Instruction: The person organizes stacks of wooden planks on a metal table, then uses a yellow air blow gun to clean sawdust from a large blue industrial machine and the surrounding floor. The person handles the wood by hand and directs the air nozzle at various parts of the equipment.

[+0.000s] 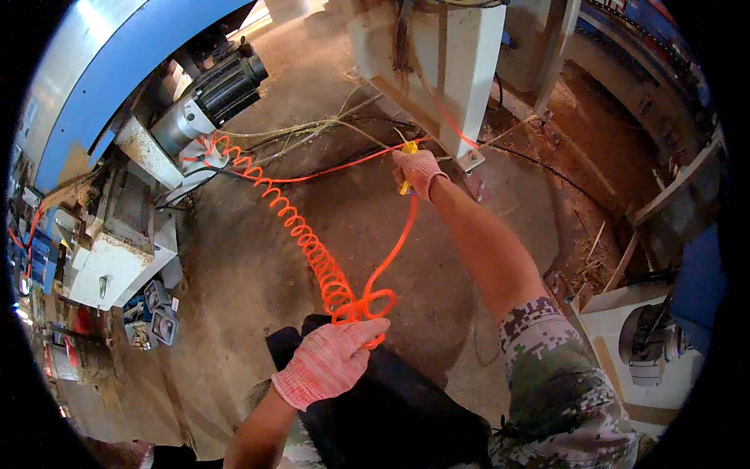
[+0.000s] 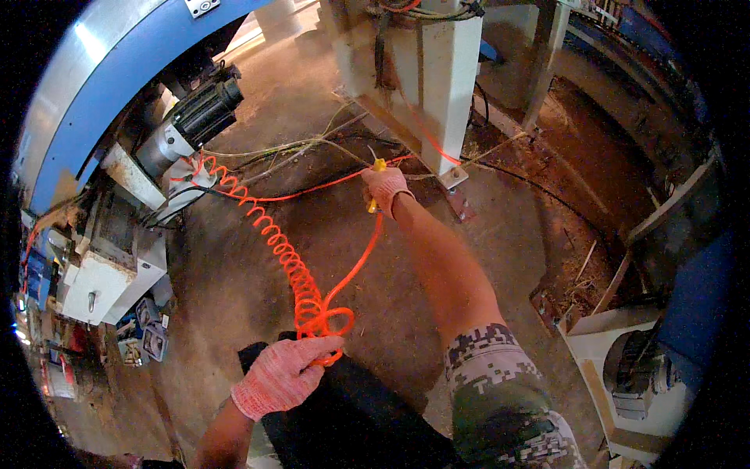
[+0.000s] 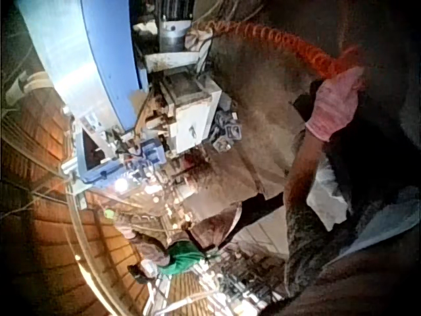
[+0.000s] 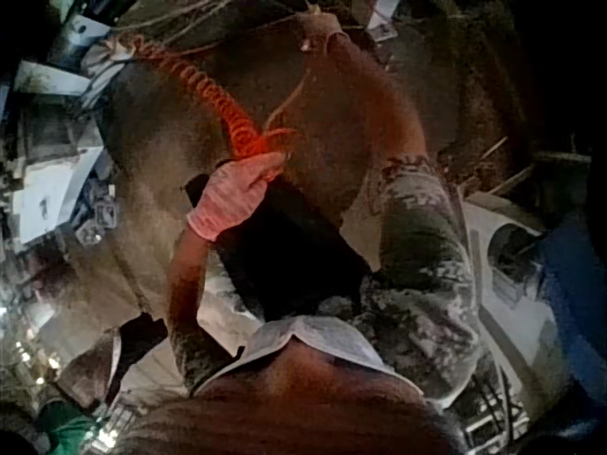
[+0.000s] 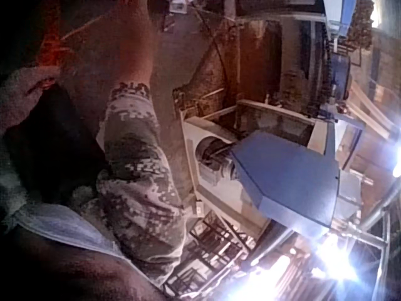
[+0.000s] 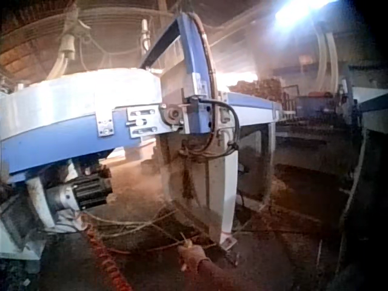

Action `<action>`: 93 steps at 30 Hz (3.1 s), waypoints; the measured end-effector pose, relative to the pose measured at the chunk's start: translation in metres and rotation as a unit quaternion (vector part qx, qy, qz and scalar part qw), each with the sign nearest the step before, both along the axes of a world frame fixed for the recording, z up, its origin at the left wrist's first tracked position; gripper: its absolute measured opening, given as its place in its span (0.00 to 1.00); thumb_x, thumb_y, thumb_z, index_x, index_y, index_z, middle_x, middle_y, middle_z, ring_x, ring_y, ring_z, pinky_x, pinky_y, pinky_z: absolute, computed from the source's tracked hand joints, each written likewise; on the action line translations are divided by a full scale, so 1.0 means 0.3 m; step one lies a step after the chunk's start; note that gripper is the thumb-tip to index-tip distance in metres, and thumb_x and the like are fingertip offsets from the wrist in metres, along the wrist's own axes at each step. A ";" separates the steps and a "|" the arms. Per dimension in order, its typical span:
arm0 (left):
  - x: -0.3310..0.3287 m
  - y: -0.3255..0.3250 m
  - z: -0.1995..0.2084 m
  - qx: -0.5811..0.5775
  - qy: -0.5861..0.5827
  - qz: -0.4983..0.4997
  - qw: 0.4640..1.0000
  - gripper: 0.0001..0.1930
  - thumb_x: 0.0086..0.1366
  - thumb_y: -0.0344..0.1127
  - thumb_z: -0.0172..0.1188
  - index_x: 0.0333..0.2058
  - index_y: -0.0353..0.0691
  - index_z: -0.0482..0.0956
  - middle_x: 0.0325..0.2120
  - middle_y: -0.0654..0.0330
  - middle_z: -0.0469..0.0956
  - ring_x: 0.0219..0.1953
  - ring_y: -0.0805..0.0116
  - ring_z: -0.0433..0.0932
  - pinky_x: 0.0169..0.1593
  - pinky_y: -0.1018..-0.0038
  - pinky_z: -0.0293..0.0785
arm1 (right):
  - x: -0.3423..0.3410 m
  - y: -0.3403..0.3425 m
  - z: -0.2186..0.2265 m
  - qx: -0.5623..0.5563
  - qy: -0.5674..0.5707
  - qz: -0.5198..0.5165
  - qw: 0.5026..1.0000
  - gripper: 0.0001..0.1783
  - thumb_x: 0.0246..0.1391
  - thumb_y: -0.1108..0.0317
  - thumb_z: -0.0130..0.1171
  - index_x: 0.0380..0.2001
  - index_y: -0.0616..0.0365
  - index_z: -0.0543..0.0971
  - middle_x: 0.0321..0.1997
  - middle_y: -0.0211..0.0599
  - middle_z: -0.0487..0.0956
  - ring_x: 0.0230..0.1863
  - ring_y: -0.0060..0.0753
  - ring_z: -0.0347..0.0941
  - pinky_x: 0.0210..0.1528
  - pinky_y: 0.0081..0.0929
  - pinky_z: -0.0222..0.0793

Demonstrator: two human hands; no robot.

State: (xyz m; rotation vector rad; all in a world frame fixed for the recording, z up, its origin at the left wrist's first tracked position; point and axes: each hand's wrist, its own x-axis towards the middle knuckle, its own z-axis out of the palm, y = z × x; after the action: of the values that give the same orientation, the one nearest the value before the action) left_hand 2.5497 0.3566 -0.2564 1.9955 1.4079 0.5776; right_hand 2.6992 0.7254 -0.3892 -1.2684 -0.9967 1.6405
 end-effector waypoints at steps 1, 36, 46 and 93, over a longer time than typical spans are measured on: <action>-0.004 -0.003 -0.006 -0.001 -0.002 0.005 1.000 0.21 0.62 0.27 0.57 0.54 0.41 0.81 0.39 0.48 0.85 0.41 0.48 0.84 0.45 0.61 0.81 | -0.015 -0.002 0.014 -0.005 -0.001 -0.002 1.000 0.14 0.63 0.62 0.65 0.34 0.64 0.77 0.23 0.40 0.78 0.19 0.33 0.73 0.21 0.36 0.70; -0.202 -0.025 -0.092 -0.062 0.106 -0.001 0.992 0.28 0.59 0.29 0.59 0.61 0.46 0.72 0.39 0.53 0.82 0.40 0.51 0.83 0.41 0.59 0.80 | -0.687 -0.070 -0.195 -0.036 -0.036 0.138 0.989 0.12 0.58 0.66 0.65 0.29 0.65 0.78 0.23 0.37 0.79 0.21 0.31 0.75 0.23 0.36 0.66; -0.244 -0.048 -0.098 -0.090 0.102 0.070 0.988 0.25 0.60 0.31 0.61 0.59 0.44 0.74 0.41 0.51 0.82 0.41 0.49 0.83 0.43 0.57 0.80 | -1.030 -0.072 -0.152 0.034 -0.039 0.147 0.988 0.14 0.60 0.62 0.62 0.35 0.66 0.83 0.26 0.44 0.82 0.27 0.39 0.80 0.33 0.39 0.74; -0.141 0.014 -0.170 -0.051 0.089 -0.154 0.983 0.20 0.61 0.33 0.59 0.53 0.50 0.80 0.32 0.56 0.83 0.34 0.54 0.84 0.38 0.59 0.80 | 0.146 -0.498 -0.597 -0.139 0.096 -0.073 0.983 0.21 0.67 0.48 0.58 0.44 0.56 0.78 0.38 0.35 0.82 0.41 0.33 0.81 0.42 0.35 0.81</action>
State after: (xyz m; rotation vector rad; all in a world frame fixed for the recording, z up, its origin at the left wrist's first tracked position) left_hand 2.5073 0.3607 -0.3073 2.1671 1.1682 0.1894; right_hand 2.7429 0.5761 -0.5685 -1.3000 -0.5587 1.7899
